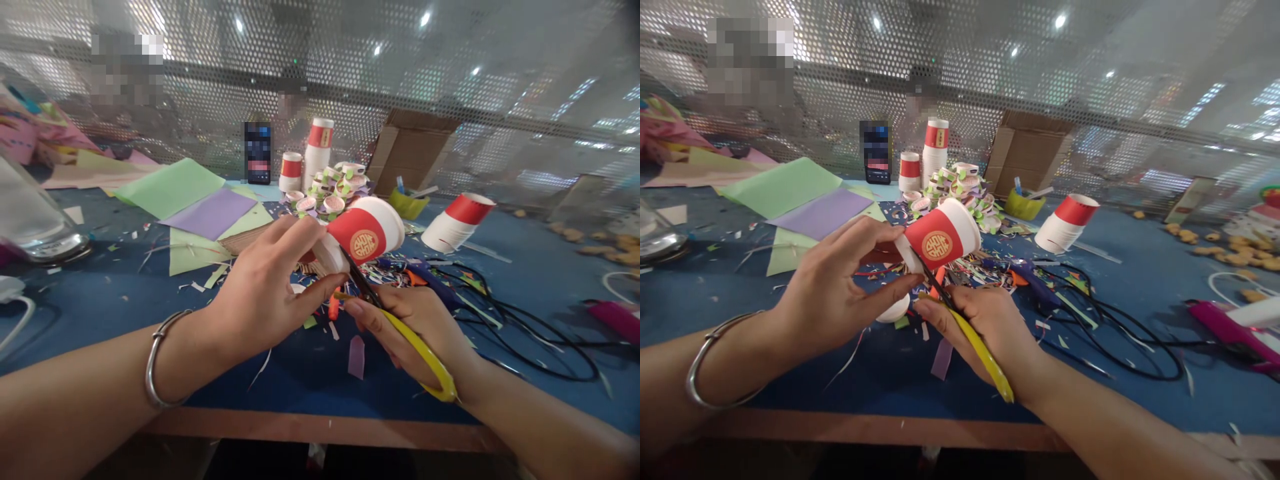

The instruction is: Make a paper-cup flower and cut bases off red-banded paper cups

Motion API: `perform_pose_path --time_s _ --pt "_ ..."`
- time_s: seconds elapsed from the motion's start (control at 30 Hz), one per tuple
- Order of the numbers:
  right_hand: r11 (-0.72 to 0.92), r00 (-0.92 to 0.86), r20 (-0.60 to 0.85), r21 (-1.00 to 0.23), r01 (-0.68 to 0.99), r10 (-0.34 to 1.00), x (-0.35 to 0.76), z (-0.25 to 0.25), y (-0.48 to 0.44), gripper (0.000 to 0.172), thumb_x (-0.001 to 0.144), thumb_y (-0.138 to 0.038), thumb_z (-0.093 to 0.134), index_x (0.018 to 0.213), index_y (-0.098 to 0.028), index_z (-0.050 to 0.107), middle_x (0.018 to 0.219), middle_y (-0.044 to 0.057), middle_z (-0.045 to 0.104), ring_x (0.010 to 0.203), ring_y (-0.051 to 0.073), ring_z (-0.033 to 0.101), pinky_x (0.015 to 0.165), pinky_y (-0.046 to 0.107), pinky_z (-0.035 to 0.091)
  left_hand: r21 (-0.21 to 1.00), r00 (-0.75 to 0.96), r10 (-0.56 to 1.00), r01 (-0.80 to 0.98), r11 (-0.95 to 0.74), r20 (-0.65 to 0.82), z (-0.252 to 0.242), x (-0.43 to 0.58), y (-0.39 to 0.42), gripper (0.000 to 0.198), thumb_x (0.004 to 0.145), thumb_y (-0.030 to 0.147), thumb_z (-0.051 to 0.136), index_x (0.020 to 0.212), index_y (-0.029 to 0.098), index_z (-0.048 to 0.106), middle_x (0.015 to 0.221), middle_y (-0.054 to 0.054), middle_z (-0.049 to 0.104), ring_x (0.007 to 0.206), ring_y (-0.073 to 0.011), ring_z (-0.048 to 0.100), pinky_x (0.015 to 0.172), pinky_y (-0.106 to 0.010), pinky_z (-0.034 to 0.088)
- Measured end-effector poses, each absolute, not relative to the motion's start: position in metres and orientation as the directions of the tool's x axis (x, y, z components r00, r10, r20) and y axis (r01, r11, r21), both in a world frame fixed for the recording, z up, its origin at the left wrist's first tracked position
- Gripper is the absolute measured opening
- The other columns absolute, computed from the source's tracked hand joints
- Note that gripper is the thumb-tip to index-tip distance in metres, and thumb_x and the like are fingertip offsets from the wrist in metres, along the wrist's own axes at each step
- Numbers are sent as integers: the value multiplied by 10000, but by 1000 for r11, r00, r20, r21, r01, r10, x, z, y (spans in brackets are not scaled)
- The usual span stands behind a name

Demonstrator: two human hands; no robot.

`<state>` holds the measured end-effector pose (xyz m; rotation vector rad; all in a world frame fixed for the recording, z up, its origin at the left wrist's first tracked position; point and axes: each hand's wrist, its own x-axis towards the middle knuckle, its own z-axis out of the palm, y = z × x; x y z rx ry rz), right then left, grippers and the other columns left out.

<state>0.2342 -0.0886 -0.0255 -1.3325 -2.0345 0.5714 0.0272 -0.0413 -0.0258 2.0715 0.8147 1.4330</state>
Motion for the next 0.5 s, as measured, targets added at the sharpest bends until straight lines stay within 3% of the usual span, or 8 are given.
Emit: perform_pose_path --time_s 0.1,0.2,0.3,0.5 --pt "375 -258 272 -655 656 927 234 -23 -89 532 971 -630 542 629 -225 495 452 -46 471 392 99 458 400 230 325 754 318 764 183 -631 562 -26 30 -43 344 846 343 792 1113 210 621 1039 -78 694 940 -239 695 869 -425 606" --pt "352 -243 255 -675 648 936 235 -20 -89 531 960 -647 547 639 -225 523 465 -41 479 402 111 483 401 233 337 897 307 853 -8 -442 423 -26 34 -41 393 863 420 780 1119 199 581 1025 -74 719 911 -215 711 790 -360 607" --pt "329 -235 232 -695 639 944 235 -17 -88 532 955 -638 560 613 -234 510 439 -38 455 427 136 517 409 239 358 958 306 909 -135 -254 284 -26 37 -36 396 872 478 765 1070 181 595 982 -56 721 852 -173 702 729 -299 586" --pt "318 -245 207 -707 632 947 235 -19 -86 487 927 -624 620 656 -226 550 452 -51 471 443 134 515 440 238 386 950 301 906 -186 -250 297 -27 36 -34 372 818 419 835 979 182 598 883 -6 695 785 -129 677 696 -249 553"
